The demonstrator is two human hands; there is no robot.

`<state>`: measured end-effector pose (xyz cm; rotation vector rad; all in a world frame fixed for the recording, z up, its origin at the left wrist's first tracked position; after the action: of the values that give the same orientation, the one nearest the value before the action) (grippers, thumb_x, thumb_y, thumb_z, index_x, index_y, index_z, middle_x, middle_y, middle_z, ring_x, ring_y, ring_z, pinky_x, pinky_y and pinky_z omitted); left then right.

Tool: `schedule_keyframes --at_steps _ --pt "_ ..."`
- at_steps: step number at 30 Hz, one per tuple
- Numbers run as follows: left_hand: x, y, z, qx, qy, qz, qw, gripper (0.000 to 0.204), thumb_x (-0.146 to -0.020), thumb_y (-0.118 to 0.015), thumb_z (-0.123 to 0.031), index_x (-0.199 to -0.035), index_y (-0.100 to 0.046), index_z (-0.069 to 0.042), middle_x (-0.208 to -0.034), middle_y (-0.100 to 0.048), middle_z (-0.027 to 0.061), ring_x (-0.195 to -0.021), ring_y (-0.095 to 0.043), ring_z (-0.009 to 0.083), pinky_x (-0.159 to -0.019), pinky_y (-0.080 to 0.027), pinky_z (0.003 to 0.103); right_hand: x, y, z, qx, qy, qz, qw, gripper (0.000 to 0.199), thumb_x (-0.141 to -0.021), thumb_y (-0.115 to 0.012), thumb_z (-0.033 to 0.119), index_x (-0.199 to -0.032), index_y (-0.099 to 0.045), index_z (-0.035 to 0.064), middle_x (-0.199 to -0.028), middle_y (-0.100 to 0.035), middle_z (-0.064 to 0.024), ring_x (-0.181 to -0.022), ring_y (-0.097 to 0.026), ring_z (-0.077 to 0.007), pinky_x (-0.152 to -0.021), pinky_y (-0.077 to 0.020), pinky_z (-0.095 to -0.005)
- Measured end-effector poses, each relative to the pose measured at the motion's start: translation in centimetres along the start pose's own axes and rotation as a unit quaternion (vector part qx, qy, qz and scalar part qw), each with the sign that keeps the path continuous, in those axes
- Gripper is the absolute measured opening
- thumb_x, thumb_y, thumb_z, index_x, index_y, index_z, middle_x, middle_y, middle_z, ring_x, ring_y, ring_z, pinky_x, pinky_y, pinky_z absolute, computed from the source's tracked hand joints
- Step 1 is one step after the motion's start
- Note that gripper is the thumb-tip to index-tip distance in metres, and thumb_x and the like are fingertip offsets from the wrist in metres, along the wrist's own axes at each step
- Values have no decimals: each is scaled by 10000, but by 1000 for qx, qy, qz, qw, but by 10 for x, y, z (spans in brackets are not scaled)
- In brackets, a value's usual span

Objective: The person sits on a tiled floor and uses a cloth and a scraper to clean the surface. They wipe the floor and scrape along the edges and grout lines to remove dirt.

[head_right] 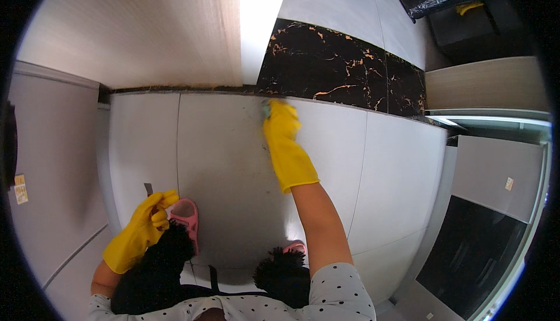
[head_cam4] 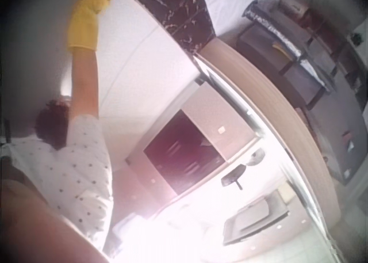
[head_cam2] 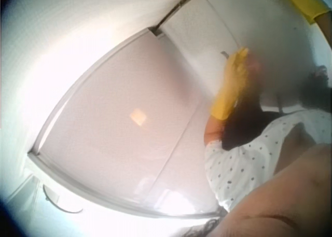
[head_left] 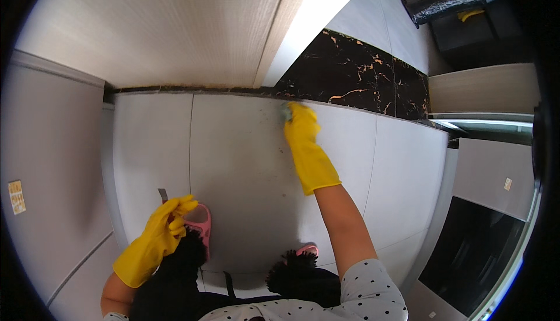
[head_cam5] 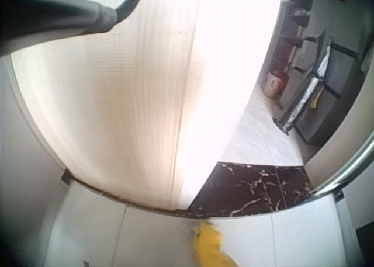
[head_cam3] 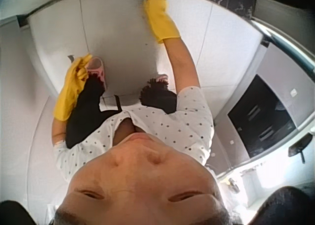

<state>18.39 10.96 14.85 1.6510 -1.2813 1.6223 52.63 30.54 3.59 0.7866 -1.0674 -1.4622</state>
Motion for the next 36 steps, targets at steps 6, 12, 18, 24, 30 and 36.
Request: schedule_keyframes --at_steps 6,12,18,24,30,36 --pt "-4 11 0 38 -20 -48 998 320 -976 -553 -317 -1190 -644 -97 -1110 -699 1 -472 -370 41 -469 -307 202 -12 -37 -3 -14 192 -50 980 293 -807 -662 143 -1100 -667 148 -1145 -664 -115 -1100 -595 -329 -923 -477 -438" --pt "-2 44 7 120 -61 -58 989 290 -973 -562 -283 -1170 -656 -92 -1121 -699 2 -476 -385 35 -470 -315 191 -27 -27 -8 -27 14 7 999 303 -817 -624 123 -1118 -648 148 -1140 -661 -126 -1095 -595 -344 -923 -472 -453" --pt "-6 61 16 148 -74 -73 983 297 -964 -568 -271 -1178 -652 -84 -1131 -698 27 -489 -365 39 -493 -299 196 -10 -30 16 -8 161 -7 987 307 -789 -663 44 -1088 -666 117 -1038 -682 -161 -1001 -627 -370 -864 -488 -439" --pt "-9 59 15 163 -75 -62 982 300 -966 -572 -278 -1189 -658 -96 -1108 -704 17 -496 -376 38 -494 -295 197 -23 -47 10 -37 205 -44 977 300 -780 -635 -17 -1049 -686 104 -1004 -692 -150 -981 -639 -356 -866 -497 -419" --pt "-6 74 20 187 -91 -83 975 291 -963 -581 -270 -1184 -661 -98 -1094 -708 14 -497 -386 39 -501 -305 206 -4 -23 114 -150 352 54 922 303 -740 -626 -35 -989 -696 122 -1111 -675 -113 -1078 -598 -359 -904 -477 -430" --pt "-12 54 11 184 -84 -44 978 285 -961 -584 -264 -1181 -665 -100 -1086 -706 15 -494 -382 42 -490 -294 203 -14 -98 189 -147 619 107 764 192 -790 -584 82 -936 -700 127 -1033 -678 -85 -1011 -598 -313 -872 -473 -420"
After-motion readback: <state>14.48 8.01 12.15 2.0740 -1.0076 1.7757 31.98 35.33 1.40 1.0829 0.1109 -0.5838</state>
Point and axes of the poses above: each hand's wrist, its own x-axis away from the middle knuckle, its own y-axis out of the back of the hand, z = x × y, the point moved 4 cm from there along -x, towards the middle knuckle
